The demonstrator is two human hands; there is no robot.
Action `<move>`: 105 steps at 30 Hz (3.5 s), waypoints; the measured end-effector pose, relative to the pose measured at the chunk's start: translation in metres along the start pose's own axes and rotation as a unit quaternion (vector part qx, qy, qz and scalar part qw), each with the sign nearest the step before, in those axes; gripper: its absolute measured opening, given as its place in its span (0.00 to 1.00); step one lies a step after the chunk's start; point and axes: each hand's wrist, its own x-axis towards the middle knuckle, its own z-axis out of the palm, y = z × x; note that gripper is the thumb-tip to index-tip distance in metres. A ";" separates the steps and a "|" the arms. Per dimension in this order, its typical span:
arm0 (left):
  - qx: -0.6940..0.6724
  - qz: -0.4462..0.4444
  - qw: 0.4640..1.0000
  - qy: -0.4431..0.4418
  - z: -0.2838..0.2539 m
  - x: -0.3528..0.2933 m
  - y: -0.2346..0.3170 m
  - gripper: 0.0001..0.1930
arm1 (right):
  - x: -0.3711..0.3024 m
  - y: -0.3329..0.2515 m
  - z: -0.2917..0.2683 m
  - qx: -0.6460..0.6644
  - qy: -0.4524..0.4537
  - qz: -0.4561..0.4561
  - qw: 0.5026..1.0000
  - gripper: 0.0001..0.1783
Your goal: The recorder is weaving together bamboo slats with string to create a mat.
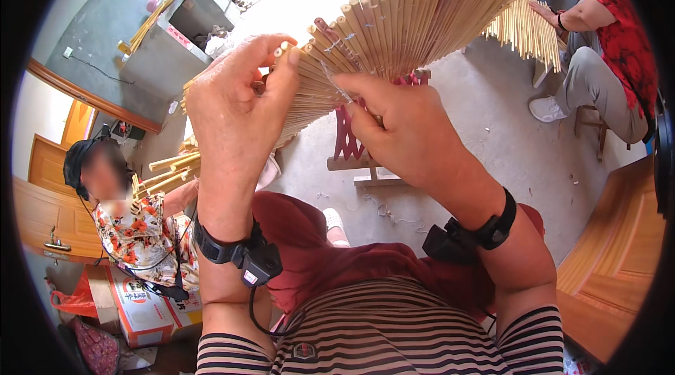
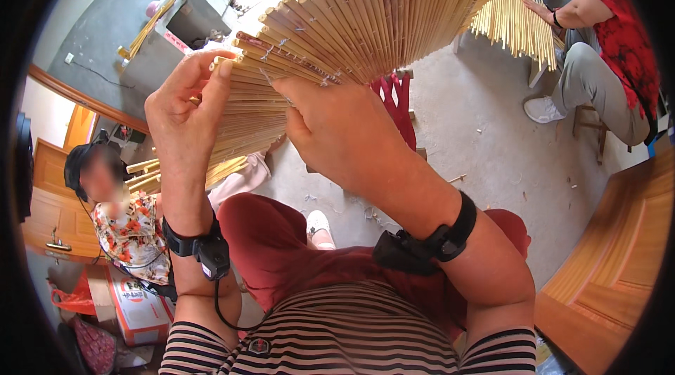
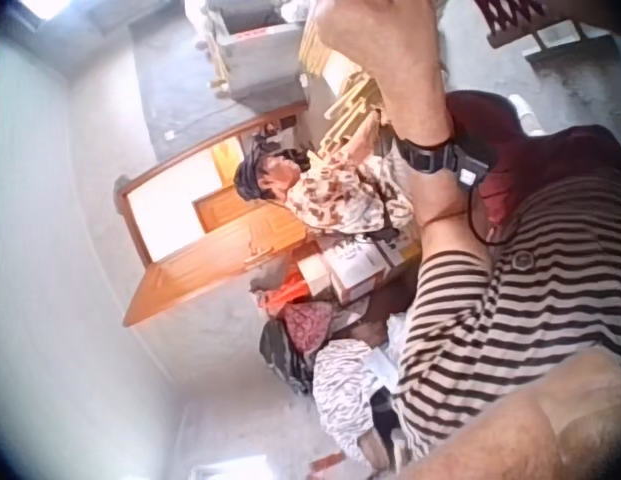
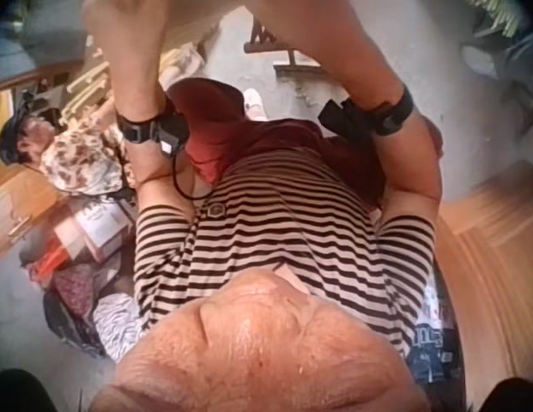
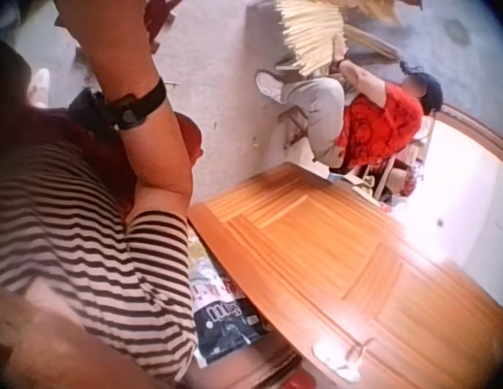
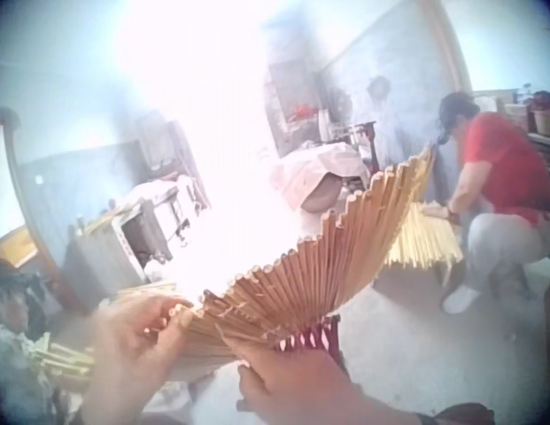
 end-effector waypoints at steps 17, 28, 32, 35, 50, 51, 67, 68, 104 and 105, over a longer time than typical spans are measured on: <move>0.011 0.034 0.999 -0.017 -0.007 -0.005 0.002 0.07 | 0.003 -0.014 -0.021 -0.163 -0.106 -0.054 0.979 0.13; 0.027 0.045 0.998 0.016 -0.005 0.004 -0.003 0.06 | 0.010 -0.035 -0.017 -0.097 -0.016 -0.047 0.994 0.10; 0.033 0.059 0.998 0.018 -0.005 0.005 -0.004 0.06 | 0.005 -0.035 -0.035 -0.232 -0.192 -0.033 0.953 0.10; 0.011 0.054 0.998 0.019 -0.001 0.007 -0.002 0.06 | 0.006 -0.031 -0.050 -0.197 -0.262 -0.044 0.944 0.09; 0.034 0.074 0.996 0.023 0.005 0.002 0.002 0.07 | 0.016 -0.012 -0.011 -0.036 -0.012 -0.047 0.998 0.15; 0.026 0.062 0.998 0.020 0.005 0.000 0.001 0.07 | 0.015 -0.012 -0.010 -0.036 -0.012 -0.048 0.998 0.15; -0.023 0.025 0.999 0.025 0.008 -0.009 0.006 0.07 | 0.004 -0.010 -0.008 -0.037 0.012 -0.052 0.998 0.17; -0.023 0.025 0.999 0.025 0.008 -0.009 0.007 0.07 | 0.004 -0.010 -0.008 -0.030 0.013 -0.051 0.998 0.17; 0.084 0.071 0.994 -0.026 -0.002 -0.083 0.038 0.17 | -0.091 -0.007 0.025 0.361 0.076 0.239 0.898 0.09; 0.103 0.092 0.990 -0.035 -0.002 -0.089 0.036 0.21 | -0.095 -0.008 0.028 0.362 0.078 0.228 0.901 0.10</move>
